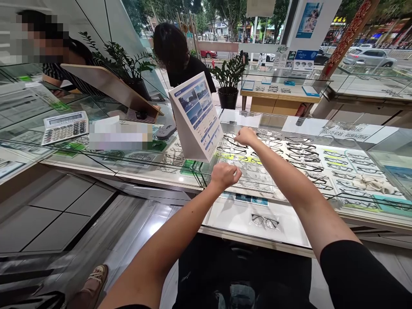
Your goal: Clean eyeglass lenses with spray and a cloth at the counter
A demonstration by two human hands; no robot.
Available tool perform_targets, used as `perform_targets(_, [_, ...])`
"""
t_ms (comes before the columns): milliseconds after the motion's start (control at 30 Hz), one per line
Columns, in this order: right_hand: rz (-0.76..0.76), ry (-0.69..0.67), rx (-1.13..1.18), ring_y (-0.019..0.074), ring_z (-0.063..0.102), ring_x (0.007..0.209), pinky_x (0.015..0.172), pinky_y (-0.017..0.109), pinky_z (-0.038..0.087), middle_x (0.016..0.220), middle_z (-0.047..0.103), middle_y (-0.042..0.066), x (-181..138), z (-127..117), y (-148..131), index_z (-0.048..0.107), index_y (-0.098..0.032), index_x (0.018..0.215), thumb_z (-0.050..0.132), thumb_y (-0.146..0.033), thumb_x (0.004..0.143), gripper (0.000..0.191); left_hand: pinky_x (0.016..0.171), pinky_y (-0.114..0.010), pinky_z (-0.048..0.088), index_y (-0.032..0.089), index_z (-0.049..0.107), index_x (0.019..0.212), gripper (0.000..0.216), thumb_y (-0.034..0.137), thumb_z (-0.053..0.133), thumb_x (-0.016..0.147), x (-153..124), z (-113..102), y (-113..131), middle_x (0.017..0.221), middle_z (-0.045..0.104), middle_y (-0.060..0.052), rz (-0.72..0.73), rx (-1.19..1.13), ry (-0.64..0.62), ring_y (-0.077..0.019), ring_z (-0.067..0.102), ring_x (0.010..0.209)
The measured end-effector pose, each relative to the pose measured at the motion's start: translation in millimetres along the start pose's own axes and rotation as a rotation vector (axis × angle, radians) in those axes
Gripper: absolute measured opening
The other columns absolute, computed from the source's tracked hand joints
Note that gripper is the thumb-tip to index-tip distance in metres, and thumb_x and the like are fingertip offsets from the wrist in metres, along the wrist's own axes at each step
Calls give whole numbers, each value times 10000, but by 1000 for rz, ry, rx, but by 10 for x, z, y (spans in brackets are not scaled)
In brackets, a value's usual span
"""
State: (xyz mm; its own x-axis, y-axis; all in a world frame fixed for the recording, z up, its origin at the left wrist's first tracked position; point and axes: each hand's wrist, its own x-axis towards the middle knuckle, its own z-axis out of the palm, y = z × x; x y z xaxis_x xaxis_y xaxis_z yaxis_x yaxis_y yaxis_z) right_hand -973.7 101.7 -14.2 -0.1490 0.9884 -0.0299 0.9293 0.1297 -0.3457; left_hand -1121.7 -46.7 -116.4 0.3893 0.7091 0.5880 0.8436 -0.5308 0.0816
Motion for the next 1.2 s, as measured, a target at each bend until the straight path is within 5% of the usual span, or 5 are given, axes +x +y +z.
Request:
perform_targets(600, [-108,-9,-111,353,594,1260,1208,525,404,1112,758,153,56,18,62,768,-192,856,651,-205,941,145,587,-346,211,186,713,560,433,292,606,965,5,-14,9,498,593,-78,3,17,0,-185,488,508])
perform_targets(867, [-132,7,-115,369,563,1354,1277,564,344,1356,719,157,-98,-64,7,784,-193,908,706,-225,959,98,592,-343,211,182,726,568,430,297,609,965,16,-31,25,507,603,-82,-17,9,-18,-184,488,516])
perform_targets(1067, [-244,194,-15,320,641,1148,1006,424,479,1239,731,149,-713,-385,-256,752,-188,1157,563,-211,1029,229,606,-344,233,184,709,579,418,299,612,969,7,-25,15,518,592,-77,-29,-25,-27,-186,492,528])
perform_targets(1200, [-345,15,-30,291,697,1028,825,369,447,1177,779,89,-1571,-577,-424,745,-243,1197,538,-112,982,326,612,-350,240,183,700,599,372,338,677,936,4,8,-1,549,597,-75,-56,-14,-55,-189,502,546])
